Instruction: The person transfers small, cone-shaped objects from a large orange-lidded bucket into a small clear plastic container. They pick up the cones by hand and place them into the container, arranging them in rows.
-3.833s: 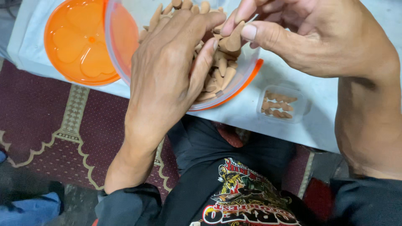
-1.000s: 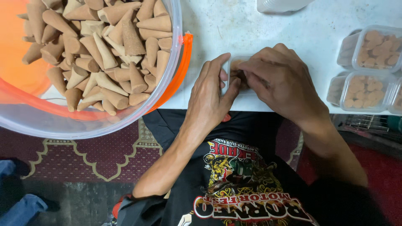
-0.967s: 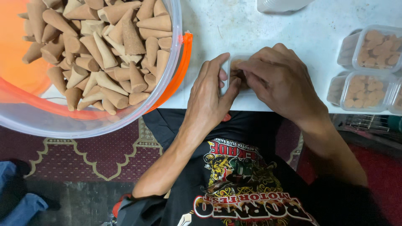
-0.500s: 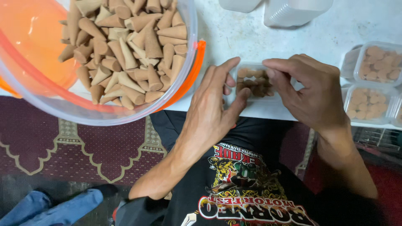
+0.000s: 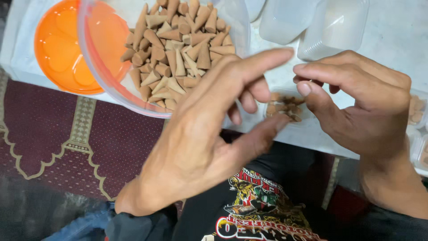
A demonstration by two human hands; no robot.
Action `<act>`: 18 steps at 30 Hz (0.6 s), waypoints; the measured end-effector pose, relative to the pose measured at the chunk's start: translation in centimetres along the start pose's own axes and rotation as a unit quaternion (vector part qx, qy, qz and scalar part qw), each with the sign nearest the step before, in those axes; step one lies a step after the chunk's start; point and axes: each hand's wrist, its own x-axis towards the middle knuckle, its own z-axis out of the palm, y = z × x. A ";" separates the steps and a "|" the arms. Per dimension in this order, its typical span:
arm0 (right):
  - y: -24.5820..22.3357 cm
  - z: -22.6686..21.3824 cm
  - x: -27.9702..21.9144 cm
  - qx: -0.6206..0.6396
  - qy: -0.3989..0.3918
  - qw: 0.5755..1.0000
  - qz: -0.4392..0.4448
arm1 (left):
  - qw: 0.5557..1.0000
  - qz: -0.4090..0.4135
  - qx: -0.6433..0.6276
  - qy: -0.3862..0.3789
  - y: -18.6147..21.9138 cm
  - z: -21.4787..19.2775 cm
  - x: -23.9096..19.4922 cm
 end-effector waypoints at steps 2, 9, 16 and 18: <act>-0.3 0.2 1.8 0.005 -0.011 1.000 -0.023 | 0.998 0.032 0.051 0.034 -0.9 -2.1 0.6; -0.2 0.7 7.5 -0.054 -0.072 0.985 -0.150 | 0.941 0.092 0.306 0.110 -7.2 -6.7 3.5; 2.0 5.4 13.0 -0.322 -0.249 0.907 -0.106 | 0.935 -0.038 0.333 0.116 -11.2 -5.7 4.9; 4.0 7.4 13.2 -0.438 -0.207 0.854 -0.190 | 0.936 -0.029 0.334 0.107 -11.3 -5.6 4.7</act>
